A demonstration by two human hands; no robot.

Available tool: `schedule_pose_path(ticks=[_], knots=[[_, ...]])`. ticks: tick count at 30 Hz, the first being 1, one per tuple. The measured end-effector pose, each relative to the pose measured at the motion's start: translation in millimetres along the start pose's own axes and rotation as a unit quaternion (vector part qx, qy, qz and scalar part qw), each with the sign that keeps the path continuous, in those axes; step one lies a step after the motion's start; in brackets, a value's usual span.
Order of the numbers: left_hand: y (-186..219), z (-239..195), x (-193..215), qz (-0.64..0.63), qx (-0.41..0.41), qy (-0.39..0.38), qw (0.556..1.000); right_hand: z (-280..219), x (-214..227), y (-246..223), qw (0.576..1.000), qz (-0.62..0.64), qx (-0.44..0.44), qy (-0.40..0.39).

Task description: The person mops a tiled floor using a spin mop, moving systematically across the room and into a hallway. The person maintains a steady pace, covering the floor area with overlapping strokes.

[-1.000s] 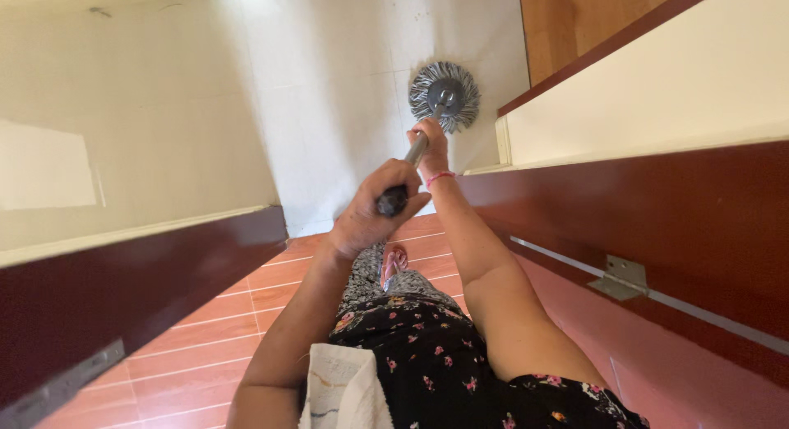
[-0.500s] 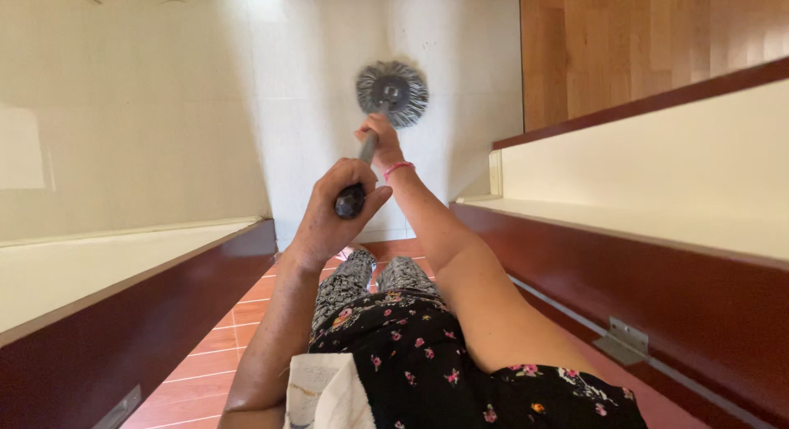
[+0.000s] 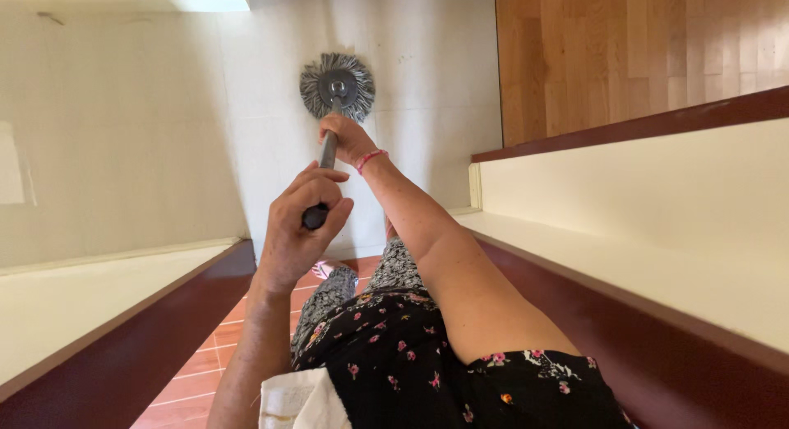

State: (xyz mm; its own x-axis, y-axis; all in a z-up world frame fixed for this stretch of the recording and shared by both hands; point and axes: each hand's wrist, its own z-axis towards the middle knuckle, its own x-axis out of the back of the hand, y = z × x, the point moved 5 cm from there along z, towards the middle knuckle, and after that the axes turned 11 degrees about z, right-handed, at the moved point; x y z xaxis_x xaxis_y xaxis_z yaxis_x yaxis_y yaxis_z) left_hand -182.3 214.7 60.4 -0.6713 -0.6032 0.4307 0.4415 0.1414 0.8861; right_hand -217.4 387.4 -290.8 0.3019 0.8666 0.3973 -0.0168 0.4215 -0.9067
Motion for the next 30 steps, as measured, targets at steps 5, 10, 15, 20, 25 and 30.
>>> schedule_pose_path(ticks=[5, 10, 15, 20, 25, 30], knots=[[3, 36, -31, -0.006, -0.014, -0.025, 1.0, -1, 53, 10, 0.999, -0.017, -0.01, 0.03], [5, 72, -80, -0.043, -0.05, -0.05, 0.997, -15, 122, 36, 0.997, -0.014, -0.049, 0.064], [12, 94, -127, -0.076, -0.087, -0.098, 0.988, -48, 180, 54, 0.99, -0.002, -0.024, 0.136], [22, 110, -168, -0.087, -0.117, -0.152, 0.978, -84, 229, 49, 0.977, 0.053, -0.005, 0.205], [27, 119, -188, -0.137, -0.129, -0.161, 0.969, -124, 253, 46, 0.962, 0.005, -0.025, 0.272], [8, 140, -179, -0.203, -0.075, -0.115, 0.969, -142, 254, 66, 0.929, -0.136, -0.133, 0.317]])
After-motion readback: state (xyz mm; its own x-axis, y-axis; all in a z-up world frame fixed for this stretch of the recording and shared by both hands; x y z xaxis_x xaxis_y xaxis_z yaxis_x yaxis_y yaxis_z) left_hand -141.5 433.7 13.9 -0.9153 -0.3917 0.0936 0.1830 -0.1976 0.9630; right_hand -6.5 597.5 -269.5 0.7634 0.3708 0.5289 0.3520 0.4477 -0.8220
